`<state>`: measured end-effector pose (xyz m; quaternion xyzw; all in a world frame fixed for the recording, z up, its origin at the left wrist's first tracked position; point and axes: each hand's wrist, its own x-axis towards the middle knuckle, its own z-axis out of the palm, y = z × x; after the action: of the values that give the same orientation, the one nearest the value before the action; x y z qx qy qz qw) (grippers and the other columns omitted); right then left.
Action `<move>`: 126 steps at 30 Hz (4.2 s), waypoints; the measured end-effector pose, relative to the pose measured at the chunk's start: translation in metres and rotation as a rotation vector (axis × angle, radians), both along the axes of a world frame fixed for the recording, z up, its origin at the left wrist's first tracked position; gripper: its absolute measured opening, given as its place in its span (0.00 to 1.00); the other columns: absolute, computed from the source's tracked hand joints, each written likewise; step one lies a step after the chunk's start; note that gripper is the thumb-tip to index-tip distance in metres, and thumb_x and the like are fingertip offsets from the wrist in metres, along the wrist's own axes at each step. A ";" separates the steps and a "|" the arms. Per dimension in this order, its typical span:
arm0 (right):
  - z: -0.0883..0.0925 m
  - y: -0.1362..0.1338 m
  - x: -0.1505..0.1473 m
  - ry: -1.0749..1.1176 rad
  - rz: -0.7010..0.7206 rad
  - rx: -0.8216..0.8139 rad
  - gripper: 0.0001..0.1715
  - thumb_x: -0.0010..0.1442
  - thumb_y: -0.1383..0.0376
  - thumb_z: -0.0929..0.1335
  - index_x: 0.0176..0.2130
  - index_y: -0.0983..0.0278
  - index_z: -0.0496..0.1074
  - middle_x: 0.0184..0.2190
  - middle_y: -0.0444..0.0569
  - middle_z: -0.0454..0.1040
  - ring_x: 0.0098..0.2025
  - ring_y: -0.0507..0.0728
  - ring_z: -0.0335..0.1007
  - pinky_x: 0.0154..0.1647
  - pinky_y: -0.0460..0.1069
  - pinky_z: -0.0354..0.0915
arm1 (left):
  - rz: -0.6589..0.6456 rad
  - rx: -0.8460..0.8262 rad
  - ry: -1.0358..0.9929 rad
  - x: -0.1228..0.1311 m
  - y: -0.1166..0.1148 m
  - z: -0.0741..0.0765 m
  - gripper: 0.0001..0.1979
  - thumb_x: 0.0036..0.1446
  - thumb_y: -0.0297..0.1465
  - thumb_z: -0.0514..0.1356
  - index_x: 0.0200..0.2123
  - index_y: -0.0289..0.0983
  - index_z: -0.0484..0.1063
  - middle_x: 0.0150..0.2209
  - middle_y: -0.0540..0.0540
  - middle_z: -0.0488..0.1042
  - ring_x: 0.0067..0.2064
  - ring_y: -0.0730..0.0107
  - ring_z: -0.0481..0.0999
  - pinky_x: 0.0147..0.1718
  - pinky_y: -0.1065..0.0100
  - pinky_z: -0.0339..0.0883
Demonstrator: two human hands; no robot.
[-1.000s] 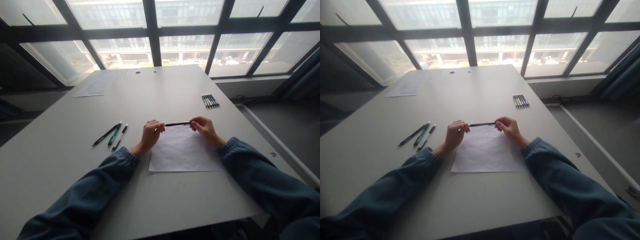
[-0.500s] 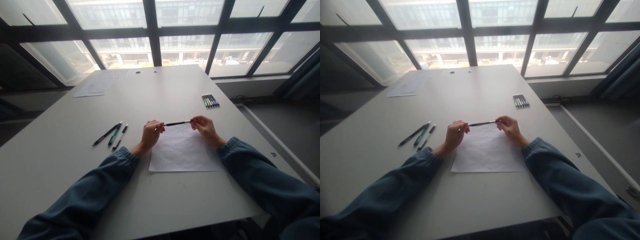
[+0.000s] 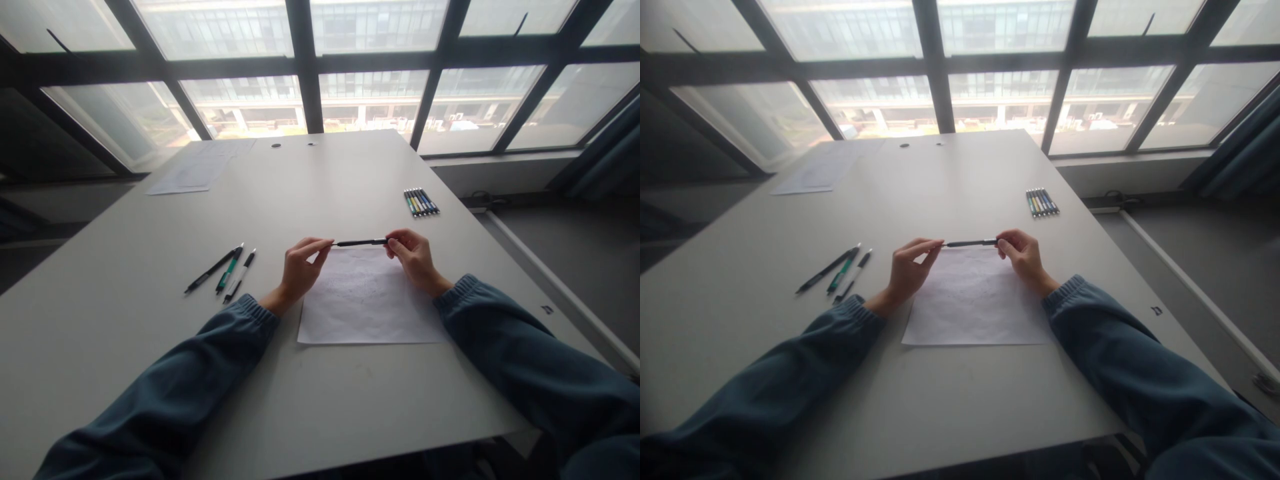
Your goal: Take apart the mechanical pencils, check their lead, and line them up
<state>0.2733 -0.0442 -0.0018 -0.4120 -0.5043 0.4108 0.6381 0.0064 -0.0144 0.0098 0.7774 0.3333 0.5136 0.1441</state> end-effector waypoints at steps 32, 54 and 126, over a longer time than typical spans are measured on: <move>-0.003 0.013 0.014 0.155 -0.328 0.024 0.10 0.57 0.58 0.72 0.35 0.60 0.70 0.23 0.40 0.62 0.23 0.49 0.60 0.21 0.46 0.58 | 0.200 0.047 -0.034 -0.004 0.003 0.004 0.15 0.68 0.40 0.57 0.33 0.38 0.74 0.31 0.47 0.73 0.35 0.69 0.72 0.36 0.68 0.68; -0.004 0.006 0.004 -0.485 -0.214 0.036 0.13 0.60 0.58 0.71 0.40 0.65 0.77 0.35 0.52 0.82 0.35 0.58 0.79 0.34 0.51 0.69 | -0.086 -0.025 0.238 -0.002 0.012 -0.012 0.08 0.62 0.37 0.65 0.33 0.40 0.80 0.34 0.46 0.77 0.39 0.64 0.73 0.42 0.61 0.69; 0.008 0.000 0.013 -1.120 -0.005 0.464 0.15 0.68 0.63 0.67 0.30 0.62 0.75 0.31 0.50 0.76 0.36 0.58 0.67 0.40 0.54 0.65 | -0.017 -0.311 0.368 -0.006 0.011 -0.011 0.11 0.58 0.42 0.67 0.34 0.41 0.83 0.35 0.47 0.78 0.34 0.68 0.73 0.36 0.66 0.66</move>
<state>0.2866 -0.0443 0.0060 -0.4169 -0.8389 0.0091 0.3498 0.0000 -0.0030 -0.0011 0.8293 0.4223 0.3045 0.2030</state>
